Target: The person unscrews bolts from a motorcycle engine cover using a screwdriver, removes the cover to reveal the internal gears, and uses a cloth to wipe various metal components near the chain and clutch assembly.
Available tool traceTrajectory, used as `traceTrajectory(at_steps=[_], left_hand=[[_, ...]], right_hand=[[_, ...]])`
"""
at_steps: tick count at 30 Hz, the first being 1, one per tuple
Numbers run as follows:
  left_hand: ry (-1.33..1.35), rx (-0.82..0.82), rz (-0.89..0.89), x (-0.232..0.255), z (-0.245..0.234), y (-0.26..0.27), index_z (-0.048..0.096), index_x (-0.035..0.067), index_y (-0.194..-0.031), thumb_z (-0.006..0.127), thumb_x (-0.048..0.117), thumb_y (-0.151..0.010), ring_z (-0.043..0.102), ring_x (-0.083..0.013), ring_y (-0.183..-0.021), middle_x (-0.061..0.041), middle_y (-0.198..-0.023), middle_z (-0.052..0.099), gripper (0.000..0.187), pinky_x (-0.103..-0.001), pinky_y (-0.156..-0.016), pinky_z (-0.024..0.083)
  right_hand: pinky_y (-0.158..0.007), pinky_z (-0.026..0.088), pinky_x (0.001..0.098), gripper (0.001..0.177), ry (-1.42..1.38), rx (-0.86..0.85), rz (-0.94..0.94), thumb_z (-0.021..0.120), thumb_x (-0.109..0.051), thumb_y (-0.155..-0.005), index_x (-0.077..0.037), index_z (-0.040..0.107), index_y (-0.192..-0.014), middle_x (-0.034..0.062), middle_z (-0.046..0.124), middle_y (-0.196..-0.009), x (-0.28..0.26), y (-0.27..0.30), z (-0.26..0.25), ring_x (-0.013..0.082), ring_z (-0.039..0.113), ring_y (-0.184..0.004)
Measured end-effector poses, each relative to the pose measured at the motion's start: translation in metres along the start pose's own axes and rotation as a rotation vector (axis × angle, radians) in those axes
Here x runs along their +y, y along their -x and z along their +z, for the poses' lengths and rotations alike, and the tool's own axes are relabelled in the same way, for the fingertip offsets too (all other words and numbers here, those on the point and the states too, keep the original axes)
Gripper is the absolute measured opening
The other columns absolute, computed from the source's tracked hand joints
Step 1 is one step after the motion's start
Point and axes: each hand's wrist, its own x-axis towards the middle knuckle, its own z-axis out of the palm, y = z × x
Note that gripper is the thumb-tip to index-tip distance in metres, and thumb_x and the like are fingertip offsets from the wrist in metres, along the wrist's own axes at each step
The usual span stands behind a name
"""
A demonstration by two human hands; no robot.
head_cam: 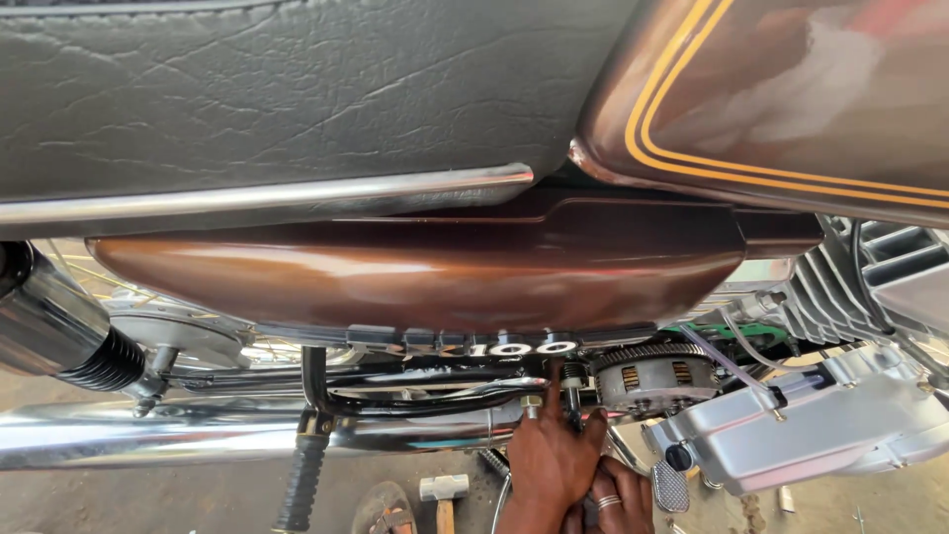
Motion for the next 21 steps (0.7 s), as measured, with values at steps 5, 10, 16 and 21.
traceTrajectory(at_steps=[5, 10, 16, 21], left_hand=[[-0.014, 0.052, 0.053, -0.001, 0.003, -0.001, 0.032, 0.016, -0.158, 0.072, 0.045, -0.083, 0.071, -0.0458, -0.087, -0.029, -0.096, 0.071, 0.09, -0.053, -0.077, 0.056], [0.023, 0.031, -0.04, 0.01, -0.006, 0.006, 0.036, 0.018, -0.157, 0.07, 0.044, -0.084, 0.072, -0.0429, -0.086, -0.028, -0.092, 0.072, 0.085, -0.049, -0.079, 0.058], [0.061, -0.067, -0.16, -0.005, 0.008, -0.001, 0.054, 0.006, -0.141, 0.066, 0.045, -0.091, 0.075, -0.0365, -0.084, -0.025, -0.093, 0.072, 0.064, -0.044, -0.078, 0.061], [0.246, -0.053, 0.079, -0.056, 0.05, -0.025, 0.077, 0.002, -0.11, 0.073, 0.043, -0.089, 0.069, -0.0351, -0.092, -0.022, -0.103, 0.073, 0.046, -0.042, -0.085, 0.054]], right_hand=[[-0.093, 0.05, 0.0487, 0.049, 0.006, 0.026, 0.01, 0.072, -0.017, -0.061, -0.001, 0.072, -0.107, 0.014, 0.066, -0.109, 0.001, 0.003, 0.003, 0.0342, 0.06, -0.099], [-0.096, 0.05, 0.0479, 0.04, 0.061, 0.06, 0.039, 0.075, -0.017, -0.065, -0.005, 0.074, -0.104, 0.0111, 0.069, -0.11, 0.004, 0.007, 0.009, 0.0332, 0.063, -0.101], [-0.096, 0.052, 0.0468, 0.036, 0.072, 0.126, -0.01, 0.074, -0.022, -0.065, -0.007, 0.074, -0.098, 0.0087, 0.068, -0.106, 0.018, 0.013, 0.02, 0.0305, 0.063, -0.099], [-0.092, 0.051, 0.0494, 0.044, 0.031, 0.052, -0.037, 0.066, -0.026, -0.063, -0.006, 0.071, -0.101, 0.0116, 0.065, -0.106, 0.017, 0.012, 0.014, 0.0302, 0.061, -0.099]])
